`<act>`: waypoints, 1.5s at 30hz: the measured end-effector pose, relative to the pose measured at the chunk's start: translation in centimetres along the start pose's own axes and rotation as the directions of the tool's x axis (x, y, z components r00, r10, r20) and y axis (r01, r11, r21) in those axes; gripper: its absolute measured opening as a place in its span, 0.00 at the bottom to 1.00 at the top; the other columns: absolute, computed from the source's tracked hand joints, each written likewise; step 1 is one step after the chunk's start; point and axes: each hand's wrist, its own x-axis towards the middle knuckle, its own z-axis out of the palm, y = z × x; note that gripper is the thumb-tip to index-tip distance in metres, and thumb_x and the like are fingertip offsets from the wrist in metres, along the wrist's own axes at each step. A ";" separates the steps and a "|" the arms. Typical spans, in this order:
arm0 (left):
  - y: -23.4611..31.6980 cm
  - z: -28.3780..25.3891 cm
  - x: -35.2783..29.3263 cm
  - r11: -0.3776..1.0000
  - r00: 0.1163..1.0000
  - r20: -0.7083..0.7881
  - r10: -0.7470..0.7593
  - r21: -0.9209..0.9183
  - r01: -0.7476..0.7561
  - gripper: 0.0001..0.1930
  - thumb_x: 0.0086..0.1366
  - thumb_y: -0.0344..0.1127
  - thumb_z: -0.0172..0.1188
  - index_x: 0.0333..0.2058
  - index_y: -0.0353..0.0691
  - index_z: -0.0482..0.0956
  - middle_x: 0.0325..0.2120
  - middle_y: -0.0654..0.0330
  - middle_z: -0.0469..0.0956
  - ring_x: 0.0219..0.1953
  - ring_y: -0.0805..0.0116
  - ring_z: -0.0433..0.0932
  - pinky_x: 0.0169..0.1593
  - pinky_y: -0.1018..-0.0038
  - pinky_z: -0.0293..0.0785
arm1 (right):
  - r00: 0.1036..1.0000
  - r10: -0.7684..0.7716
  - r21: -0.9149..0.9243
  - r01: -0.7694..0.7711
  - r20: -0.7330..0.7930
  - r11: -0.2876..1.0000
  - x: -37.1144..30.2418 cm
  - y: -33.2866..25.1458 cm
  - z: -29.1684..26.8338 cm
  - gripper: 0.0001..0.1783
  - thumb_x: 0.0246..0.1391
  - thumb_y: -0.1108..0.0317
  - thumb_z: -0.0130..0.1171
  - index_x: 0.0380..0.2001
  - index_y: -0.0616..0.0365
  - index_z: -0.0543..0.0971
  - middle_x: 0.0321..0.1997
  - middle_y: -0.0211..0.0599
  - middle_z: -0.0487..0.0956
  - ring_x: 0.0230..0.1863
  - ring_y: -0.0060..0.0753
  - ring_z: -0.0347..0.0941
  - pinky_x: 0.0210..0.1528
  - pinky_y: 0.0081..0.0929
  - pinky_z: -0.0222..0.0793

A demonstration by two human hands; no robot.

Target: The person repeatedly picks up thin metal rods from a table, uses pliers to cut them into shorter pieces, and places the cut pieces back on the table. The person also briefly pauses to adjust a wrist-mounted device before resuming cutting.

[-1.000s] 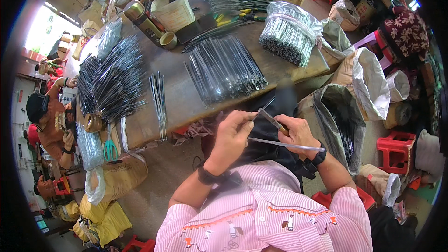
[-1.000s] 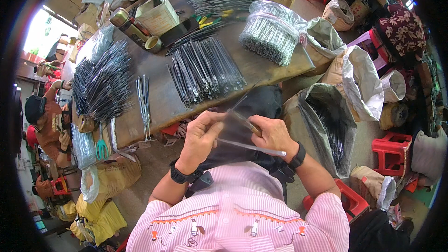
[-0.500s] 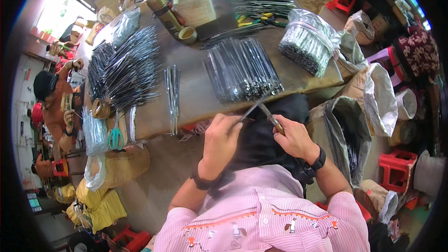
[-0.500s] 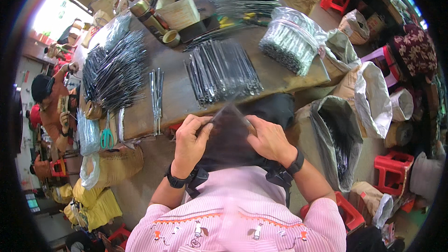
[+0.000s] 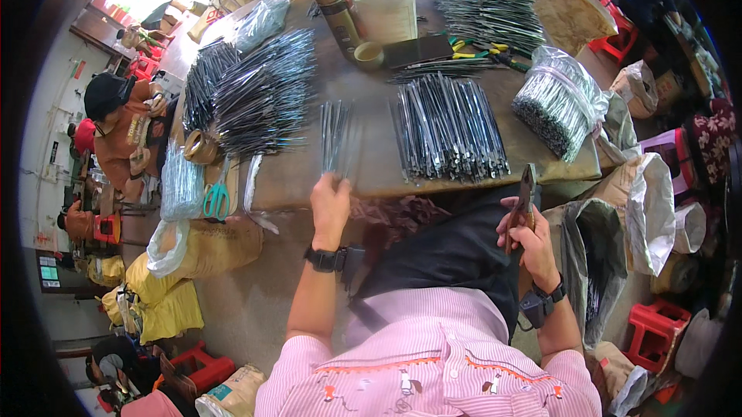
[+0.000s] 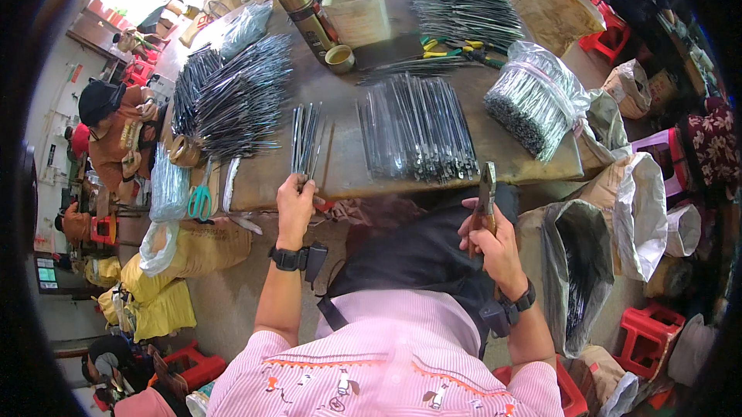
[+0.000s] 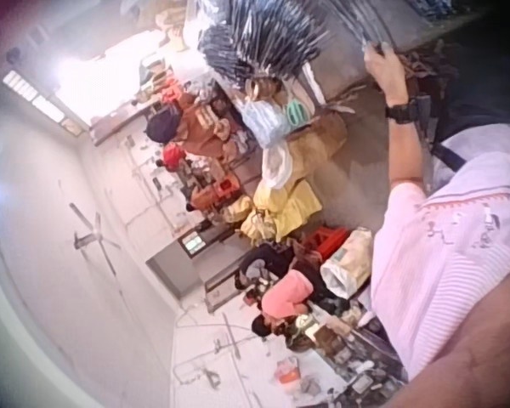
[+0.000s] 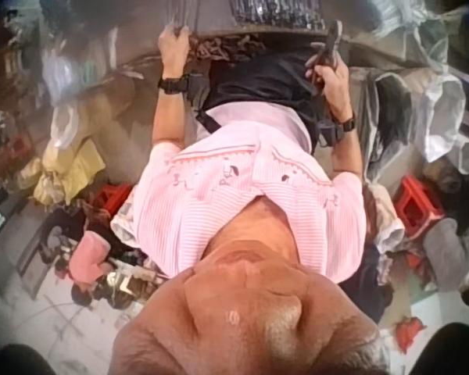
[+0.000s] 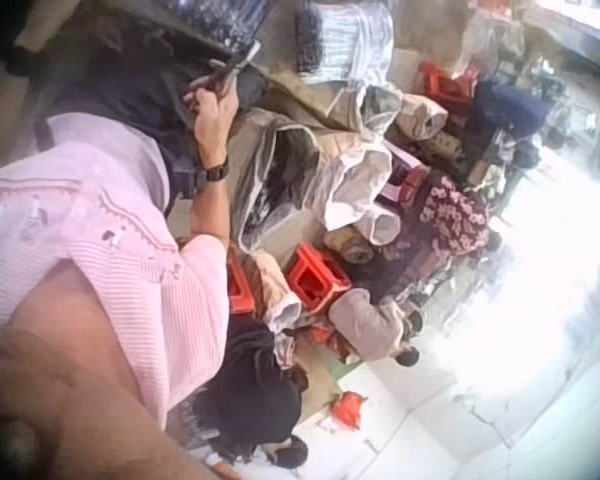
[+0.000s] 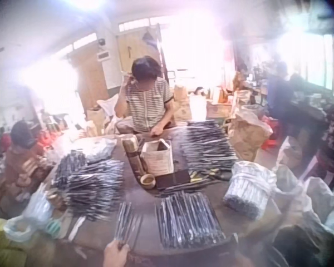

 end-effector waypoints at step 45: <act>11.7 5.3 -10.3 0.399 0.382 0.325 0.865 0.015 -0.917 0.12 0.47 0.19 0.63 0.33 0.32 0.76 0.29 0.54 0.75 0.26 0.59 0.76 0.31 0.71 0.75 | 0.958 -0.176 0.696 0.287 -0.228 0.658 -0.2 3.0 -0.2 0.13 0.58 0.74 0.58 0.46 0.57 0.71 0.38 0.41 0.80 0.39 0.37 0.79 0.33 0.31 0.79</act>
